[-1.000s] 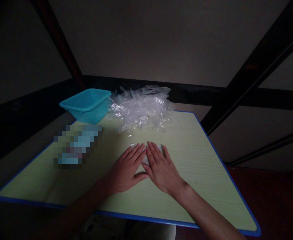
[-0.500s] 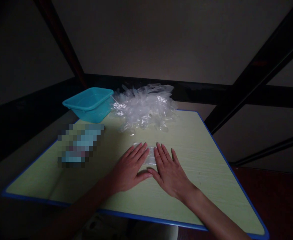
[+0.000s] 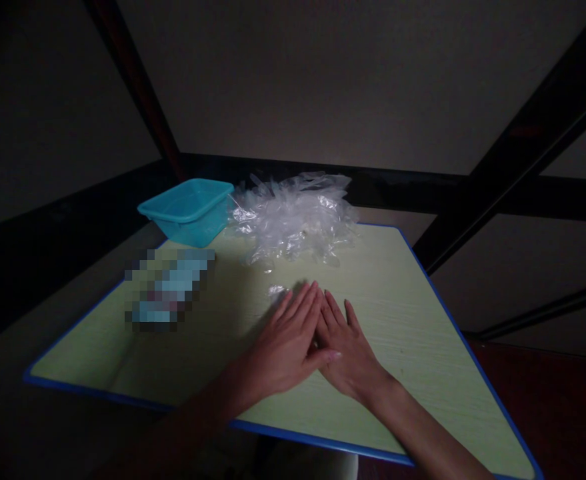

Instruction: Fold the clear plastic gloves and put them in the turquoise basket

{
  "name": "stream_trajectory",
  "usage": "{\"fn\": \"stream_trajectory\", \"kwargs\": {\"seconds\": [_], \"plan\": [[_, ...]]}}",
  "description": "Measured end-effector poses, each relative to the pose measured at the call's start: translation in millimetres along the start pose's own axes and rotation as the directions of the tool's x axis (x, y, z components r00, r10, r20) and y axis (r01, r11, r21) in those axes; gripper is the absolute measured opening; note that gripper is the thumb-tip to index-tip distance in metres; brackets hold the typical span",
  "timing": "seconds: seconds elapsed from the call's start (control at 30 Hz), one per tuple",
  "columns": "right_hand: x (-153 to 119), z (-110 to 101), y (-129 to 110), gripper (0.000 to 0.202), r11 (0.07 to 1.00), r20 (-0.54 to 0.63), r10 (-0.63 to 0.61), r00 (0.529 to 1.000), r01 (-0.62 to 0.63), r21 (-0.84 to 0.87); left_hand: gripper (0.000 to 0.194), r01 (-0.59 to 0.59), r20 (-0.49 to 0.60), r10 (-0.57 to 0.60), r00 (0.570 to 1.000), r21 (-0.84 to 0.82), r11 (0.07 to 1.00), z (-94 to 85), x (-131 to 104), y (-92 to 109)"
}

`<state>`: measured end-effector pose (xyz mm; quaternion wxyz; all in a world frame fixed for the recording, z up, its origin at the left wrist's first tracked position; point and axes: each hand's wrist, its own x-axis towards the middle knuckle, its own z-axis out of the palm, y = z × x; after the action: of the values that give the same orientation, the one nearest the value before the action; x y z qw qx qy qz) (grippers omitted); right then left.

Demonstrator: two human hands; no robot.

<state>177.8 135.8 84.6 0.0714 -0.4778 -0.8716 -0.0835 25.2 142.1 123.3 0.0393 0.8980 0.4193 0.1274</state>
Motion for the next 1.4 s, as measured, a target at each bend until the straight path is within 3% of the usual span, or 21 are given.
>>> {"fn": "stream_trajectory", "kwargs": {"seconds": [0.1,0.2,0.37,0.6,0.93,1.4], "plan": [[-0.6,2.3,-0.3,0.064,1.0,-0.015,0.004,1.0,-0.004,-0.011,0.081,0.072,0.064,-0.068,0.996,-0.066,0.995,8.6,9.9,15.5],[-1.2,4.2,-0.7,0.066,1.0,-0.043,0.011,0.999,-0.012,-0.016,0.08,0.122,0.067,-0.117,0.991,-0.088,0.989,17.8,13.0,18.0],[-2.0,4.6,-0.2,0.069,1.0,-0.057,0.003,0.998,-0.004,-0.022,0.078,0.138,0.045,-0.134,0.99,-0.109,0.984,21.2,10.3,12.0],[-1.9,6.2,2.1,0.073,1.0,-0.039,0.004,0.999,-0.005,-0.029,0.079,0.15,0.088,-0.149,0.985,-0.003,0.989,13.3,4.2,-1.9],[-1.2,3.0,2.8,0.07,1.0,-0.039,-0.004,0.999,0.004,-0.009,0.075,0.101,0.002,-0.101,0.995,0.078,0.992,19.8,-2.2,-14.1],[0.8,1.0,0.2,0.067,1.0,-0.038,0.007,0.999,-0.006,0.028,0.074,0.132,-0.02,-0.131,0.991,0.088,0.987,17.6,-9.6,-30.1]]}}
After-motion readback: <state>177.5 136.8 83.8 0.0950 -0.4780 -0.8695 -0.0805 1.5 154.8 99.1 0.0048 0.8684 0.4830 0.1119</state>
